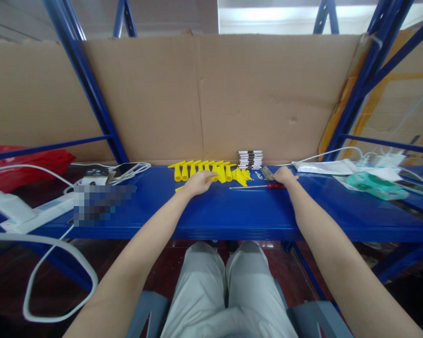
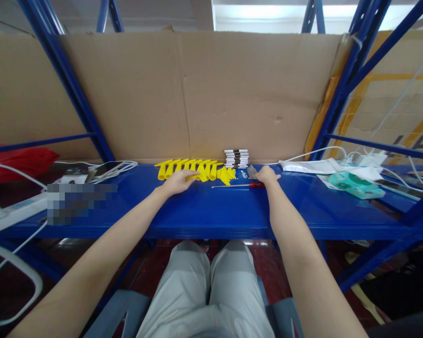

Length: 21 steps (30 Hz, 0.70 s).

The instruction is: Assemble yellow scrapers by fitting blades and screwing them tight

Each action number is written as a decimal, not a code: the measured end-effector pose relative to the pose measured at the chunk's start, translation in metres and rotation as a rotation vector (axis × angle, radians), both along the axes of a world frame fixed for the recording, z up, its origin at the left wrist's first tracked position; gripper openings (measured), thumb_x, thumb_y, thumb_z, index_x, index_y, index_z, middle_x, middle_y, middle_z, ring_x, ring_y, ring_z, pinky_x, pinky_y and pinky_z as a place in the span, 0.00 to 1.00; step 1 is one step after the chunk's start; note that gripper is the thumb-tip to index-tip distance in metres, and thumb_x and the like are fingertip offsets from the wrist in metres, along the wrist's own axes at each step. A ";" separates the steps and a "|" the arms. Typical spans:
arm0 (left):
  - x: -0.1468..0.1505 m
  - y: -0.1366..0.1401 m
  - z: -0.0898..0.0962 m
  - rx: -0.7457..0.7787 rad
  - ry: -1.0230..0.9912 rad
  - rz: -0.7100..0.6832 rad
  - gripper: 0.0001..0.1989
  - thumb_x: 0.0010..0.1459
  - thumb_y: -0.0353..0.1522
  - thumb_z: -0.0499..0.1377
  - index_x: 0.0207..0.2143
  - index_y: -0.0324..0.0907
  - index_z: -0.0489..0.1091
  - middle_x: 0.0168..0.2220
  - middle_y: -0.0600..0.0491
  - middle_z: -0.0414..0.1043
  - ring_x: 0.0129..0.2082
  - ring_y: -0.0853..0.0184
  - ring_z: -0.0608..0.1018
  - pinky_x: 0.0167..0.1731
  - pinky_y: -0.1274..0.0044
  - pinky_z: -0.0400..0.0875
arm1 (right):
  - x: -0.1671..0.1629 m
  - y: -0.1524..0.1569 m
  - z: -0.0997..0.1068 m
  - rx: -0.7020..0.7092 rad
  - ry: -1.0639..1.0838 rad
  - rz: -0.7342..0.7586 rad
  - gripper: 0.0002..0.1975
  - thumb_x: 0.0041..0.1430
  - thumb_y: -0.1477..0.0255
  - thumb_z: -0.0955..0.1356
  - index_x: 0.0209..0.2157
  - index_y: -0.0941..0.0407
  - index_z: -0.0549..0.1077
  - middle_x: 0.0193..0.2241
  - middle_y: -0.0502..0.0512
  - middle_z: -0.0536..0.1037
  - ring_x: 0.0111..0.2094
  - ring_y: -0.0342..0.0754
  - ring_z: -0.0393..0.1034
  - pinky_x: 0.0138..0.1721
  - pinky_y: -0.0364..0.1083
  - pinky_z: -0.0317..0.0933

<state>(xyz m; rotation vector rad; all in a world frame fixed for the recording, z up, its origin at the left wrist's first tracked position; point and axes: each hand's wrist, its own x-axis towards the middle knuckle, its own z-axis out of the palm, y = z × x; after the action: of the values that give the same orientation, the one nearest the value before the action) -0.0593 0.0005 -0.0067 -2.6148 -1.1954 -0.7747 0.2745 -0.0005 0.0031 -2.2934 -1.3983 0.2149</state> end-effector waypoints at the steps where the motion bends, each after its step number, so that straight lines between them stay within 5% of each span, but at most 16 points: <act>1: 0.000 0.000 0.000 -0.001 0.000 -0.001 0.16 0.58 0.31 0.53 0.47 0.43 0.73 0.48 0.52 0.75 0.48 0.63 0.75 0.50 0.70 0.69 | 0.000 0.000 0.000 0.003 -0.004 -0.003 0.15 0.50 0.62 0.68 0.36 0.58 0.75 0.43 0.64 0.75 0.50 0.63 0.66 0.53 0.66 0.47; 13: 0.001 -0.003 0.001 -0.018 0.007 0.009 0.16 0.58 0.31 0.53 0.47 0.42 0.73 0.47 0.51 0.75 0.48 0.62 0.75 0.50 0.70 0.68 | -0.002 -0.004 0.000 0.007 -0.152 -0.022 0.21 0.56 0.62 0.63 0.46 0.60 0.73 0.47 0.68 0.74 0.51 0.62 0.67 0.53 0.65 0.50; 21: 0.002 -0.004 0.002 -0.022 0.017 0.013 0.16 0.58 0.31 0.53 0.47 0.42 0.73 0.48 0.51 0.75 0.48 0.62 0.75 0.50 0.70 0.68 | -0.013 -0.013 0.005 -0.022 -0.317 -0.042 0.18 0.58 0.72 0.61 0.49 0.61 0.71 0.48 0.70 0.73 0.51 0.60 0.66 0.54 0.63 0.46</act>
<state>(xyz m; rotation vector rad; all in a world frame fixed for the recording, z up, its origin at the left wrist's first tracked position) -0.0573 -0.0038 -0.0042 -2.6229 -1.2220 -0.7392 0.2614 -0.0137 0.0085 -2.4525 -1.4986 -0.1553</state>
